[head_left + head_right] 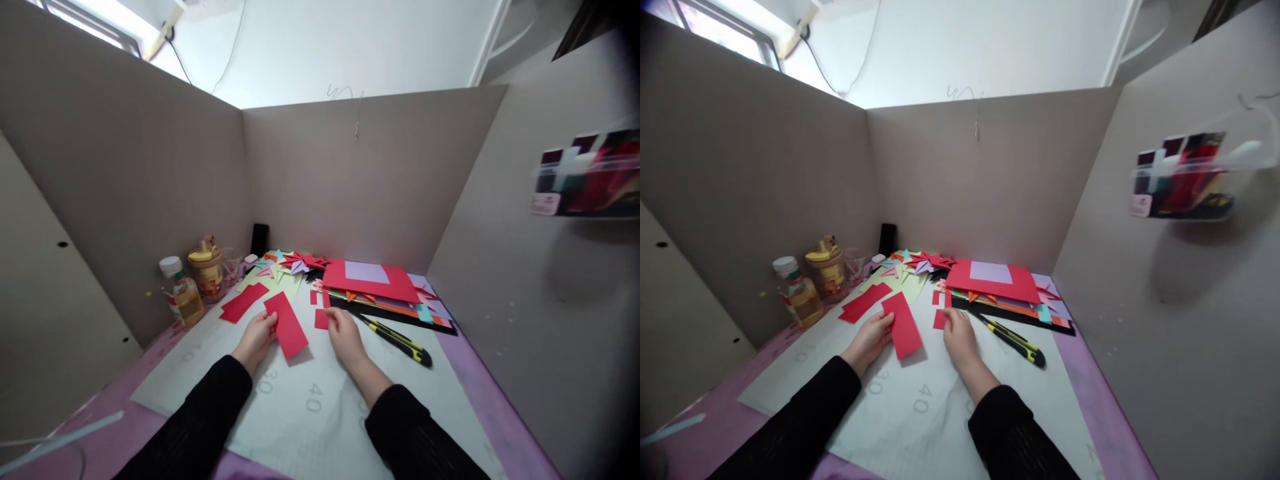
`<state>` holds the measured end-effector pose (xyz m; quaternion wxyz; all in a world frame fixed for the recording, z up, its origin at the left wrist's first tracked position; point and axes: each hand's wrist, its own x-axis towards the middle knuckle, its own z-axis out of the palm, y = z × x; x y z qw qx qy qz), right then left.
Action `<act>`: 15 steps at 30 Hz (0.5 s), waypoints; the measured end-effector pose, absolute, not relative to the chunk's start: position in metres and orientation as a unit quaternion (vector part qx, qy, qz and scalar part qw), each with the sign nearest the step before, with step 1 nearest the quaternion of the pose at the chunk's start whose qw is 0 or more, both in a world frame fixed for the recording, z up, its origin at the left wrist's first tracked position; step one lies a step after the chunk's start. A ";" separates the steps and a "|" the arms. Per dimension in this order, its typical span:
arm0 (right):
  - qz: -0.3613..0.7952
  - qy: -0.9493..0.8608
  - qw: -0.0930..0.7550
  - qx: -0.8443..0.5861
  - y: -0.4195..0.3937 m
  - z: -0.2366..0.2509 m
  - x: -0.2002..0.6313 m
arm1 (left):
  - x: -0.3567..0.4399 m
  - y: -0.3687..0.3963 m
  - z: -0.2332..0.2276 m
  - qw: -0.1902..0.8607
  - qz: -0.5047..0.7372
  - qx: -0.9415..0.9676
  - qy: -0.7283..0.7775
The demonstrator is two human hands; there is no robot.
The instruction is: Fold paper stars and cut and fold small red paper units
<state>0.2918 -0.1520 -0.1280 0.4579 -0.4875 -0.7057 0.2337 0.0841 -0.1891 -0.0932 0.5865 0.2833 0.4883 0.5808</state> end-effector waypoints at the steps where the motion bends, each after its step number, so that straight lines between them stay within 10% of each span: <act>1: 0.188 -0.718 0.424 -0.519 -0.147 -0.128 0.296 | 0.084 -0.189 -0.093 0.586 0.581 0.280 0.491; 6: 0.131 -0.746 0.248 -0.603 -0.131 -0.131 0.297 | 0.086 -0.190 -0.090 0.580 0.580 0.280 0.498; 15: 0.142 -0.738 0.229 -0.619 -0.128 -0.131 0.293 | 0.085 -0.189 -0.095 0.573 0.574 0.300 0.502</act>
